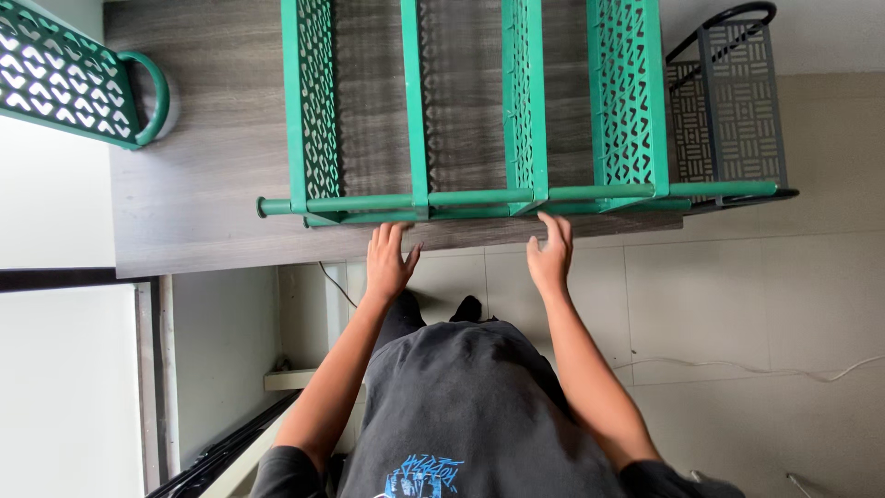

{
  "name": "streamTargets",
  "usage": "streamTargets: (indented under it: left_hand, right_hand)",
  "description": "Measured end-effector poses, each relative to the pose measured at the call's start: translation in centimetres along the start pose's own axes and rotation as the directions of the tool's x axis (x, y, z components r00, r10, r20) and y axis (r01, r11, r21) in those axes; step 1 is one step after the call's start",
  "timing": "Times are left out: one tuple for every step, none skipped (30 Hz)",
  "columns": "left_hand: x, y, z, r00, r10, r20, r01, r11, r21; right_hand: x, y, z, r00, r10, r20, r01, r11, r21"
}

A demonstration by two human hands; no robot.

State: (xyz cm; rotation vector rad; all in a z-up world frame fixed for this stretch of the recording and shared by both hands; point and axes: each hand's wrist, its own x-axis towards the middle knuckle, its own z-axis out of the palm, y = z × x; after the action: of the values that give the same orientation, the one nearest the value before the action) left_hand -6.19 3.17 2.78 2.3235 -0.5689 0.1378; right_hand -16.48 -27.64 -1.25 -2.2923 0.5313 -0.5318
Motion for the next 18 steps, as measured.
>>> streamTargets:
  left_hand:
    - [0.2, -0.8, 1.0, 0.999, -0.02, 0.036, 0.019, 0.999, 0.034]
    - [0.6, -1.6, 2.0, 0.999, -0.005, 0.034, 0.002, 0.996, 0.09]
    - [1.3, -2.3, 3.1, 1.0, 0.006, 0.03, -0.011, 0.989, 0.145]
    - [1.8, -3.1, 4.0, 0.999, 0.018, 0.028, -0.023, 0.98, 0.198]
    - [2.2, -3.8, 4.8, 0.993, -0.03, 0.115, 0.0, 0.966, 0.257]
    - [2.7, -4.5, 5.6, 0.977, -0.084, 0.197, 0.018, 0.948, 0.317]
    - [3.3, -5.2, 6.3, 0.952, -0.139, 0.272, 0.028, 0.926, 0.376]
    - [3.8, -5.6, 7.1, 0.957, -0.136, 0.257, 0.023, 0.916, 0.401]
    - [3.9, -6.0, 7.9, 0.96, -0.135, 0.246, 0.017, 0.904, 0.427]
    - [4.0, -6.4, 8.5, 0.963, -0.133, 0.235, 0.012, 0.891, 0.454]
    - [4.3, -6.8, 8.9, 0.956, -0.157, 0.249, 0.028, 0.89, 0.455]
    - [4.4, -7.0, 9.1, 0.948, -0.181, 0.263, 0.043, 0.889, 0.456]
    - [4.2, -7.1, 9.2, 0.937, -0.204, 0.283, 0.055, 0.888, 0.457]
    - [3.8, -7.1, 9.1, 0.968, -0.113, 0.223, 0.007, 0.903, 0.429]
    - [3.9, -7.1, 8.6, 0.988, -0.018, 0.152, -0.045, 0.913, 0.406]
    - [4.1, -6.9, 8.0, 0.994, 0.076, 0.077, -0.1, 0.917, 0.386]
    - [3.9, -6.6, 7.1, 0.991, 0.059, 0.123, -0.1, 0.928, 0.359]
    - [3.6, -6.2, 6.0, 0.985, 0.043, 0.169, -0.098, 0.938, 0.332]
  right_hand:
    - [0.9, 0.5, 0.9, 0.999, -0.03, 0.044, 0.035, 0.993, -0.113]
    - [1.7, 0.9, 1.6, 0.994, -0.055, 0.092, 0.074, 0.972, -0.223]
    - [2.6, 1.3, 2.1, 0.987, -0.045, 0.153, 0.082, 0.968, -0.239]
    - [3.3, 1.5, 2.7, 0.976, -0.034, 0.214, 0.09, 0.963, -0.255]
    - [3.8, 1.7, 3.1, 0.961, -0.025, 0.274, 0.102, 0.957, -0.271]
    - [3.9, 1.8, 3.3, 0.956, -0.039, 0.29, 0.131, 0.944, -0.304]
    - [4.3, 1.9, 3.6, 0.952, -0.057, 0.302, 0.162, 0.928, -0.336]
    - [4.8, 1.9, 3.9, 0.946, -0.074, 0.315, 0.193, 0.91, -0.367]
    - [4.9, 2.0, 4.2, 0.949, -0.035, 0.313, 0.163, 0.906, -0.391]
    - [5.1, 2.1, 4.4, 0.951, 0.003, 0.31, 0.133, 0.9, -0.415]
    - [5.3, 2.0, 4.5, 0.951, 0.039, 0.306, 0.104, 0.893, -0.438]
    - [5.6, 1.8, 4.5, 0.95, 0.015, 0.313, 0.127, 0.895, -0.428]
    - [5.5, 1.8, 4.2, 0.947, -0.004, 0.32, 0.146, 0.895, -0.421]
    - [5.3, 1.8, 3.9, 0.945, -0.023, 0.326, 0.164, 0.896, -0.413]
    - [5.7, 1.5, 3.5, 0.945, -0.054, 0.321, 0.187, 0.897, -0.4]
    - [6.0, 1.1, 3.0, 0.945, -0.085, 0.316, 0.21, 0.897, -0.388]
    - [5.6, 0.7, 2.1, 0.943, -0.108, 0.314, 0.229, 0.897, -0.377]
    - [5.2, 0.3, 1.1, 0.941, -0.121, 0.316, 0.232, 0.91, -0.344]
